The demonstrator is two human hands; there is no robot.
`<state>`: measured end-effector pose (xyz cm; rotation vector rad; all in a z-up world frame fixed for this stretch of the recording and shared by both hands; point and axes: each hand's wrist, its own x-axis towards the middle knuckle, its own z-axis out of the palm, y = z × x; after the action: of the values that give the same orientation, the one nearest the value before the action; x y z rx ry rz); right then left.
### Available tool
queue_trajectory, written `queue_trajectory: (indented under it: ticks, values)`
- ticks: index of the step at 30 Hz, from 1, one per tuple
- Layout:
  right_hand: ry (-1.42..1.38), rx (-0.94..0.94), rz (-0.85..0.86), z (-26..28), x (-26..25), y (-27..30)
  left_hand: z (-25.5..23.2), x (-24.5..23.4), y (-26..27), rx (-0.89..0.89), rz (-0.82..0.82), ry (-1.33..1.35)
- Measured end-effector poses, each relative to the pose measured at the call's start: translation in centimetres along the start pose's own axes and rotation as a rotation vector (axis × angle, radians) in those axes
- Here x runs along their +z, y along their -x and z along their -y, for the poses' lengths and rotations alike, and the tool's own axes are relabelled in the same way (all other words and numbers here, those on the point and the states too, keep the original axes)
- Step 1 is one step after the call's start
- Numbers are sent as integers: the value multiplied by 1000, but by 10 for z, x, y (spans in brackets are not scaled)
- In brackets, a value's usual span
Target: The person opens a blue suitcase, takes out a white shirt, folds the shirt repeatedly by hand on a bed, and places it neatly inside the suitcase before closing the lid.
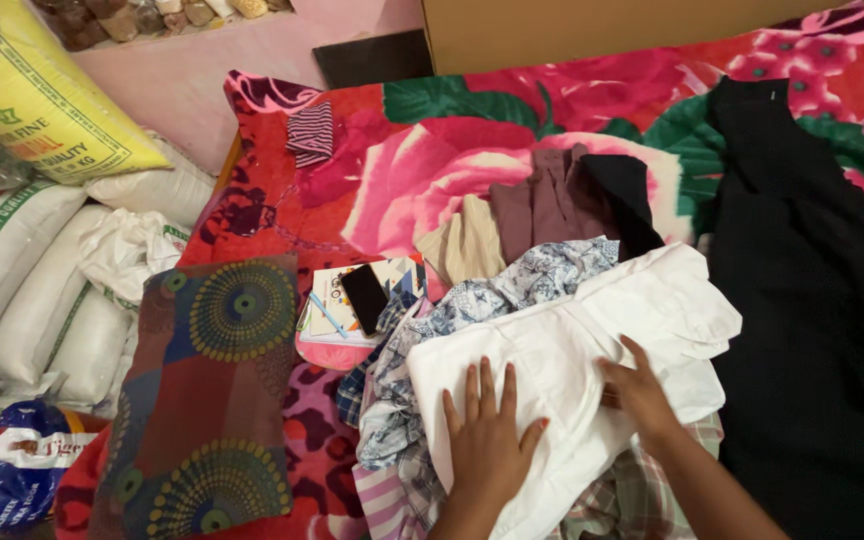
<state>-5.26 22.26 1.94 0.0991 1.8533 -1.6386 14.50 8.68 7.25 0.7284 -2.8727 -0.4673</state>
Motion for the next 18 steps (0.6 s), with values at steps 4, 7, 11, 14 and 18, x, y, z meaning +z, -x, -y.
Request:
queue_trajectory:
  ticks: [4,7,11,14,18]
  values:
    - [442,-472,-112,4,23,21,2,-3,-9,-103,129,-36]
    - [757,-747,-275,-11,24,20,11,7,-2,-130,133,-31]
    - [884,-195,-70,-36,2,-13,30,28,-6,-195,101,39]
    - [736,-358,-131,-43,-8,-27,60,50,3,-386,-288,12]
    - [882,-728,-239,-26,-6,-7,104,76,15,-805,-540,847]
